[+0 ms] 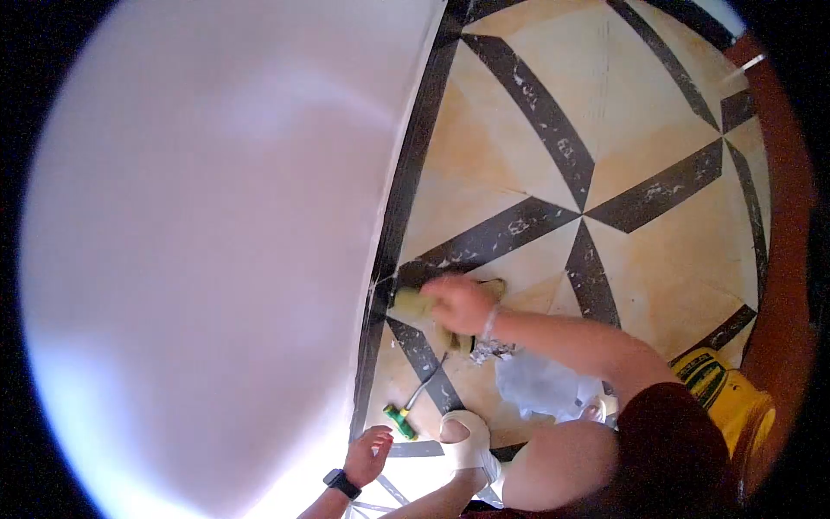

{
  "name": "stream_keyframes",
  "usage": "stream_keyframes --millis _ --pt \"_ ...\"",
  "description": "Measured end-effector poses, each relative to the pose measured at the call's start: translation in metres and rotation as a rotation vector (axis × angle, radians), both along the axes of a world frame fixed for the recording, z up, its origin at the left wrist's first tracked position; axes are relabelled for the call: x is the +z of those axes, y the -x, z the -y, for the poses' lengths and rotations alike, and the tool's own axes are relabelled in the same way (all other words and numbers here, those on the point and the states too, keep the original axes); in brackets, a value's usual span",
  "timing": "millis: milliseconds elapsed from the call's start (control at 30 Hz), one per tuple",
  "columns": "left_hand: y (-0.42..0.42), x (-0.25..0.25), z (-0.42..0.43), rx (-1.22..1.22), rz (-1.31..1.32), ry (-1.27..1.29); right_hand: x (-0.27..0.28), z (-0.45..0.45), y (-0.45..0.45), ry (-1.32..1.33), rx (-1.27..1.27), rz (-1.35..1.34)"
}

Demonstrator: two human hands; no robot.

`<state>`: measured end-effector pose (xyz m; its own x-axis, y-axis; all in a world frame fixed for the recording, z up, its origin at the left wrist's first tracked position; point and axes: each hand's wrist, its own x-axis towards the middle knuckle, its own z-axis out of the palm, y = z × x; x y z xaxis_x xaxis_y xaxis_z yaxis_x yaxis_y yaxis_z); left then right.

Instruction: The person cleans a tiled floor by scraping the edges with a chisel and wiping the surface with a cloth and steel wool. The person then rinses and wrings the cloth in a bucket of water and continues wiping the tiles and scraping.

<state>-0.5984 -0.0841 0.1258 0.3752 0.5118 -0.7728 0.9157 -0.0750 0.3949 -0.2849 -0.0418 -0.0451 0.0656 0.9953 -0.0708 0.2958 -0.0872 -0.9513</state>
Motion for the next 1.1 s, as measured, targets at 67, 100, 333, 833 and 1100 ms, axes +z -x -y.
stream_keyframes --millis 67,100,333,833,1100 --pt "0.020 -0.002 0.014 0.127 -0.010 0.025 -0.001 -0.016 -0.038 0.222 -0.285 -0.079" --pt "0.031 -0.010 0.021 0.177 -0.010 0.031 -0.015 -0.042 -0.069 0.167 -0.419 -0.044" --pt "0.055 -0.010 0.034 0.150 -0.004 -0.053 -0.005 -0.168 -0.094 0.136 -0.667 0.109" --pt "0.035 -0.002 0.022 0.417 0.259 0.138 -0.006 -0.105 0.021 0.060 -0.730 0.000" --pt "0.025 -0.022 0.022 0.196 0.302 0.080 -0.004 -0.003 0.123 0.206 0.085 -0.019"
